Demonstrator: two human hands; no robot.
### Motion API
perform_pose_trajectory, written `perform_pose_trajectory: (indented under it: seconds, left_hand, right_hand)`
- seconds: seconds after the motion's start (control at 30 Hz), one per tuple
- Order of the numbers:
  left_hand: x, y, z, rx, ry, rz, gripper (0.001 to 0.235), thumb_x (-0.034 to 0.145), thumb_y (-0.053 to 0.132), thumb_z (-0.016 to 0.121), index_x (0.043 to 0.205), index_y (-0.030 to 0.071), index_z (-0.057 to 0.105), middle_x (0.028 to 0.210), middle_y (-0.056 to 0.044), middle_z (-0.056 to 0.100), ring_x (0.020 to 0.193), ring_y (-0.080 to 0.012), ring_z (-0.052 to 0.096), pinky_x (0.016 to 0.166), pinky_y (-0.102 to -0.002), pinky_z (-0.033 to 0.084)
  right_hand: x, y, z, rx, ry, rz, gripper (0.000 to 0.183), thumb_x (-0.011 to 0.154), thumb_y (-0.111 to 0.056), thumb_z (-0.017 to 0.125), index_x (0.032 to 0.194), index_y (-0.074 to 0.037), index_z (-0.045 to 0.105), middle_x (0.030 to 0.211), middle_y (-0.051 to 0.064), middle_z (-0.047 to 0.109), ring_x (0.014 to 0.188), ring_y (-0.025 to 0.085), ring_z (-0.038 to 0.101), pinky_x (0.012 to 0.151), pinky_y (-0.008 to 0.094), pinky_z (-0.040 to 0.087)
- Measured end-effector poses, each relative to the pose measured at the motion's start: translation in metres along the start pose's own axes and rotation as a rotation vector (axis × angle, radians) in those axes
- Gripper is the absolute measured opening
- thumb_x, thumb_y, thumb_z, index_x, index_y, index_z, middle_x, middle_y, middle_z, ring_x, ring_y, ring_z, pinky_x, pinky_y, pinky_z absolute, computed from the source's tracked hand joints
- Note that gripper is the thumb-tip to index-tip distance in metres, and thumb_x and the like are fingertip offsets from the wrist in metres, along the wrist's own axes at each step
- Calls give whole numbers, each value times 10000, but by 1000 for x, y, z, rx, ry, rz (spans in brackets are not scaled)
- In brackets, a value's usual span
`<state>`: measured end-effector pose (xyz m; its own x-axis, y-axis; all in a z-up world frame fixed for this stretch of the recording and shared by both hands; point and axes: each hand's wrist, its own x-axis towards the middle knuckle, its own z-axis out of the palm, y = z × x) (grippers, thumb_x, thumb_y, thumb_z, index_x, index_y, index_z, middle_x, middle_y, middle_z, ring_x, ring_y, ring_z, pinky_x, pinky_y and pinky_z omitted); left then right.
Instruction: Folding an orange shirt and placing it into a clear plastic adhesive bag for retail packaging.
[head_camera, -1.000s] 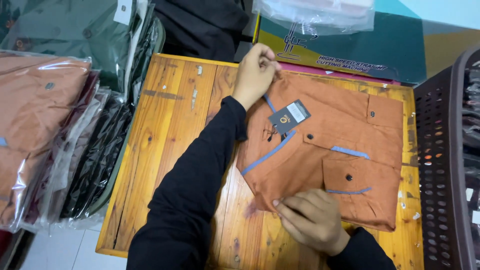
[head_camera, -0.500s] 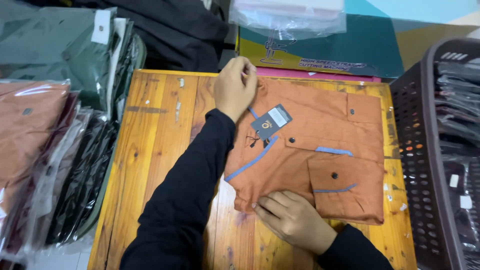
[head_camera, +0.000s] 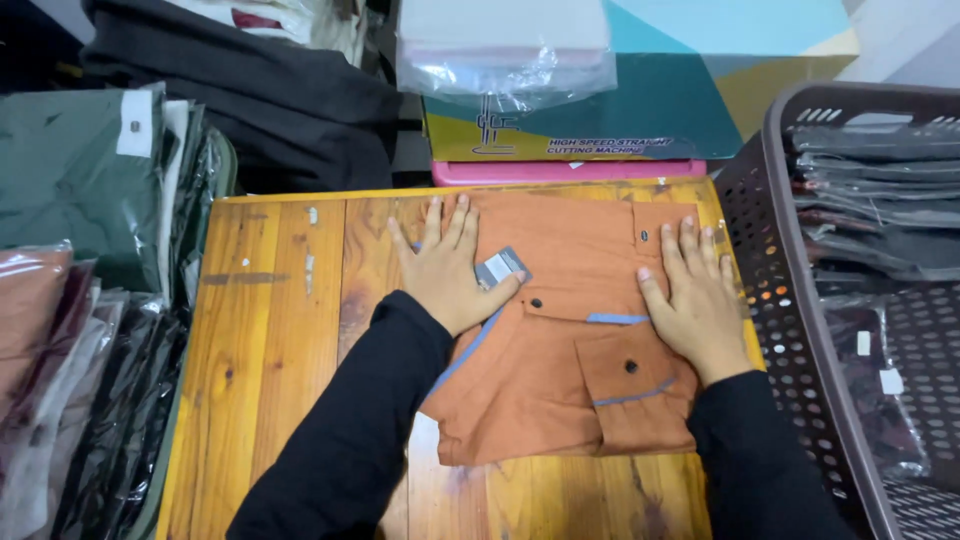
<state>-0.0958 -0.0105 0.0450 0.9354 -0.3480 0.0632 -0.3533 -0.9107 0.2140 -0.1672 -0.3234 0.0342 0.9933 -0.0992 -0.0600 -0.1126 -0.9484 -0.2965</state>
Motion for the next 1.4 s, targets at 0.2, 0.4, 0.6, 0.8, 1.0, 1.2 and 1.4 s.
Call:
perform_pose_trajectory:
  seconds: [0.2,0.4,0.6,0.8,1.0,1.2,1.4]
  left_hand:
    - [11,-9,-20,-211,42,-49,824,860,767,455,1395,147,551,1500,-11,481,1461,-323,345,1157,-652,196]
    - [113,-98,35,-98,614,74,311,862,514,666,953,244,791,1090,30,716,1120,-271,622,971,-545,362]
    - [272,-116,99,-57,-47,85,376,864,416,648,1050,122,791,1043,-136,765,1061,-382,726,882,-533,576]
    - [295,-101,126,117,161,56,171,823,214,707,953,107,740,912,-102,729,908,-354,743,688,-528,605]
    - [260,-88,78,183,501,144,834,876,201,746,1579,96,308,1056,-63,617,968,-267,605,617,-380,546]
    - [266,-90,79,149,454,262,969,848,25,669,1644,103,120,1602,-134,359,1441,-329,405,1183,-429,429]
    - [296,-99,91,307,282,260,704,1032,85,487,1634,7,130,1703,-197,168,1584,-330,181,1304,-441,147]
  right_hand:
    - [17,16,-7,-157,-126,29,782,996,-607,401,1647,-189,287,1723,123,213,1587,354,169,1220,628,210]
    - [105,-20,-50,-433,-56,30,535,955,-690,396,1107,-370,797,1021,80,811,1068,345,752,864,490,589]
    - [246,-74,8,-90,-23,-362,363,982,-380,560,1177,-171,785,1132,186,769,1140,431,694,975,546,543]
    - [314,-61,105,8,-17,-231,330,946,-397,602,1139,-213,796,1112,96,773,1124,342,709,943,496,568]
    - [291,-72,78,177,230,-457,310,997,-205,569,1245,-60,686,1118,184,621,1034,425,612,856,528,473]
    - [281,-86,59,215,348,-385,528,1035,-140,489,1534,0,388,1583,259,334,1439,462,335,1164,553,302]
    - [280,-91,57,223,184,-272,688,1074,-194,451,1633,4,102,1707,232,91,1584,396,92,1291,471,125]
